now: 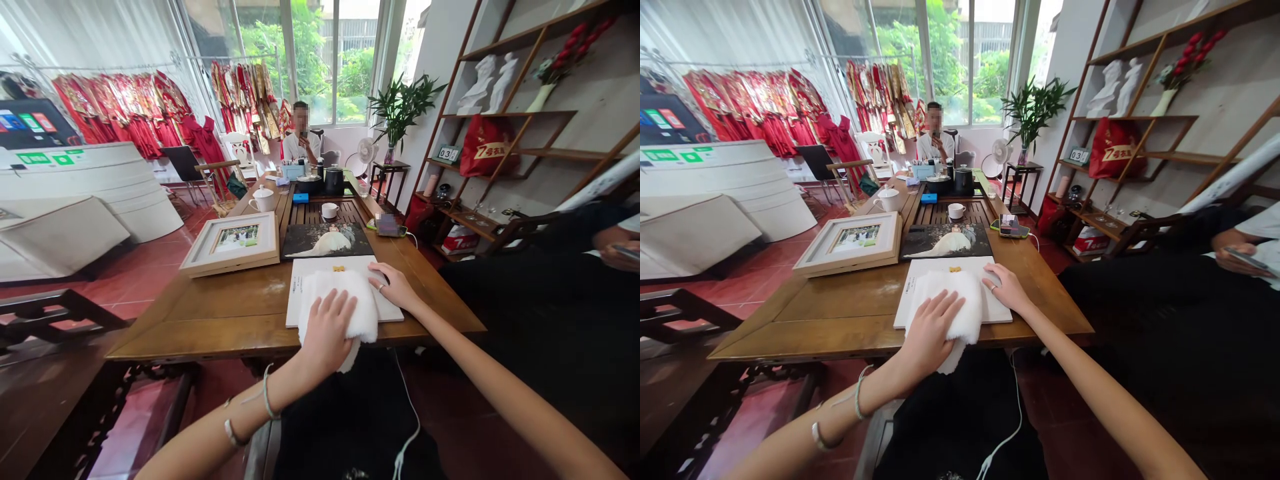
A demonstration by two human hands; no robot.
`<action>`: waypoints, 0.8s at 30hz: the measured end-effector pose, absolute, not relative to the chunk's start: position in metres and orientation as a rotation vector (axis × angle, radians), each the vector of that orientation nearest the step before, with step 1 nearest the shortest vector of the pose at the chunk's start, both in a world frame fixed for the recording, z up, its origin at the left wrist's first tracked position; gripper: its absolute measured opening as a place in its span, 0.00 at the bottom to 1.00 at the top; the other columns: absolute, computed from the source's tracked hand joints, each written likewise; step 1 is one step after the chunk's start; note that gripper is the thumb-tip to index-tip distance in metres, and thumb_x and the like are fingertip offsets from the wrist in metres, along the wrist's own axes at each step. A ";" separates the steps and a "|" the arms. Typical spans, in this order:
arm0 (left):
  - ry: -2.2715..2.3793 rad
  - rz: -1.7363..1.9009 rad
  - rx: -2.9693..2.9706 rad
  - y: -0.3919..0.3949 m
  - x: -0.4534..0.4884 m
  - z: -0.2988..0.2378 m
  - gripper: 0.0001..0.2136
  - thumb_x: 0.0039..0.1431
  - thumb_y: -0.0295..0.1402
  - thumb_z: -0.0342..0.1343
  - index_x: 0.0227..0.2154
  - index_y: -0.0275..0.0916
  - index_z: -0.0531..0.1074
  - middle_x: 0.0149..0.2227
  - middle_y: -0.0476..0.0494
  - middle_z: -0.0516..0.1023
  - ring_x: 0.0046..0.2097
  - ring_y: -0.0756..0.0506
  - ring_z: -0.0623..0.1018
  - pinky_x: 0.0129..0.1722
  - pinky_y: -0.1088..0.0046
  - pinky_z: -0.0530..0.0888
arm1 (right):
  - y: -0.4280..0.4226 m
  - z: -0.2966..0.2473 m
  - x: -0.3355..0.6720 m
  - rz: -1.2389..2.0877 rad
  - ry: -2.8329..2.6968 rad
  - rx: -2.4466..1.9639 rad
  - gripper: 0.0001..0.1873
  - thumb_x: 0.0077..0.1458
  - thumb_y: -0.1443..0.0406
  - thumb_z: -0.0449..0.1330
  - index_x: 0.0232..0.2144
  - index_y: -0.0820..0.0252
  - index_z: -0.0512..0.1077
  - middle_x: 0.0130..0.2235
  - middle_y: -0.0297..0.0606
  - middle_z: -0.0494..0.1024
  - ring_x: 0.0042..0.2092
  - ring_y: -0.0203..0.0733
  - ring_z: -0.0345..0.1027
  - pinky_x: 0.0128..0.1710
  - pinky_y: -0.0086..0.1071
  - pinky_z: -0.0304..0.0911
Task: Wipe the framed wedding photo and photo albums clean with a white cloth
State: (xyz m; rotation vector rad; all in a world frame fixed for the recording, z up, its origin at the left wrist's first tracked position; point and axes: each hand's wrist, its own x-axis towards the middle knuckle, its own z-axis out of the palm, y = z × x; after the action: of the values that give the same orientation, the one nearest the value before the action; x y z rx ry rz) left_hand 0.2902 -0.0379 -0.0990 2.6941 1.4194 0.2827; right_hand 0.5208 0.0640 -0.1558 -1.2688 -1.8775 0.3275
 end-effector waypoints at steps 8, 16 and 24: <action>1.523 0.324 2.754 0.031 0.317 -0.089 0.23 0.56 0.32 0.55 0.55 0.38 0.63 0.57 0.38 0.68 0.60 0.36 0.64 0.54 0.55 0.66 | 0.065 -0.156 0.521 0.343 -1.879 -1.229 0.15 0.51 0.64 0.57 0.43 0.58 0.72 0.45 0.45 0.77 0.49 0.50 0.71 0.51 0.44 0.64; 1.448 0.374 2.820 0.078 0.329 -0.097 0.20 0.57 0.30 0.54 0.53 0.39 0.65 0.55 0.39 0.70 0.58 0.39 0.66 0.54 0.58 0.65 | 0.064 -0.152 0.520 0.350 -1.889 -1.209 0.15 0.50 0.66 0.56 0.43 0.57 0.72 0.43 0.43 0.77 0.46 0.49 0.71 0.48 0.43 0.65; 1.308 0.307 2.870 0.043 0.318 -0.097 0.23 0.56 0.30 0.55 0.55 0.37 0.63 0.60 0.39 0.66 0.63 0.37 0.60 0.59 0.55 0.61 | 0.063 -0.151 0.520 0.345 -1.944 -1.201 0.18 0.43 0.72 0.53 0.39 0.59 0.72 0.43 0.44 0.76 0.45 0.49 0.70 0.47 0.41 0.65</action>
State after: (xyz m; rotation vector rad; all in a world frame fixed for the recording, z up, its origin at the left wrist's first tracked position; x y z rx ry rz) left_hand 0.3177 0.0433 -0.0967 2.8701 1.3081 0.3071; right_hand 0.5199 0.0628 -0.1507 -1.2014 -1.9445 0.3446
